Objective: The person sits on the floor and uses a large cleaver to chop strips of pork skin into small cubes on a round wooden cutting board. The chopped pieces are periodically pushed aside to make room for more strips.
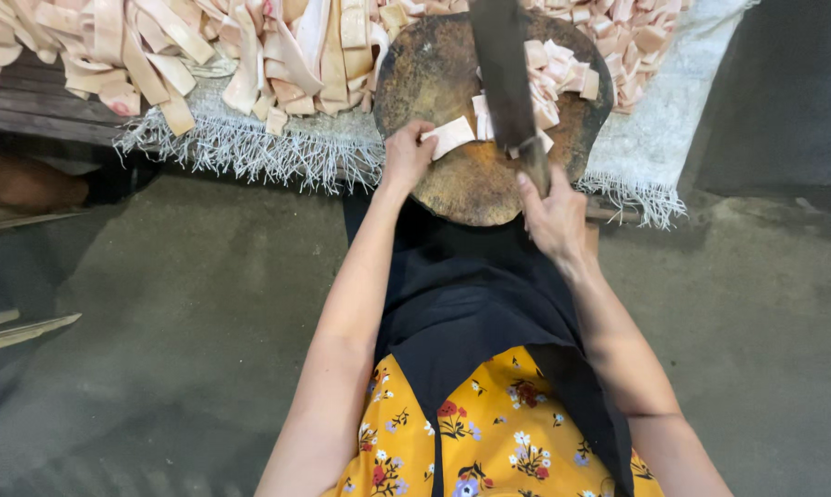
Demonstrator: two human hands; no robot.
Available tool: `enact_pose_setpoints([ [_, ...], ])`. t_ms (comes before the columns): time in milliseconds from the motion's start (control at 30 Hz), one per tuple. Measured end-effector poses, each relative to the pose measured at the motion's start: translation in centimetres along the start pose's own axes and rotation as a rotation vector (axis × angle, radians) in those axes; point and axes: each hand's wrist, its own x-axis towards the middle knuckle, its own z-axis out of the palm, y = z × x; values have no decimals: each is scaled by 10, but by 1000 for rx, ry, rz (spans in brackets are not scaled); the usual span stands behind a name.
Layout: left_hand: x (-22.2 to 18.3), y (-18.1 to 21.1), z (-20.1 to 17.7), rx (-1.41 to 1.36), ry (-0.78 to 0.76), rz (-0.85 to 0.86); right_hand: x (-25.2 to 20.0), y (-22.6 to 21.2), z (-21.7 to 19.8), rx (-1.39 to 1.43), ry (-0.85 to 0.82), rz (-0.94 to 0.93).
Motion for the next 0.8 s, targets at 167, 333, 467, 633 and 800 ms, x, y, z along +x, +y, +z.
enact_pose_setpoints([
  [167,5,9,9,-46,-14,-103,-7,-5,3,-24,159,-263],
  [333,-3,12,5,-34,4,-73,13,33,59,-316,-3,-181],
  [467,-9,7,4,-3,34,-84,18,58,47,-318,-104,-111],
  [633,2,-2,10,7,45,79,4,36,23,-57,-205,191],
  [800,2,5,16,23,53,121,-3,3,9,-118,23,-150],
])
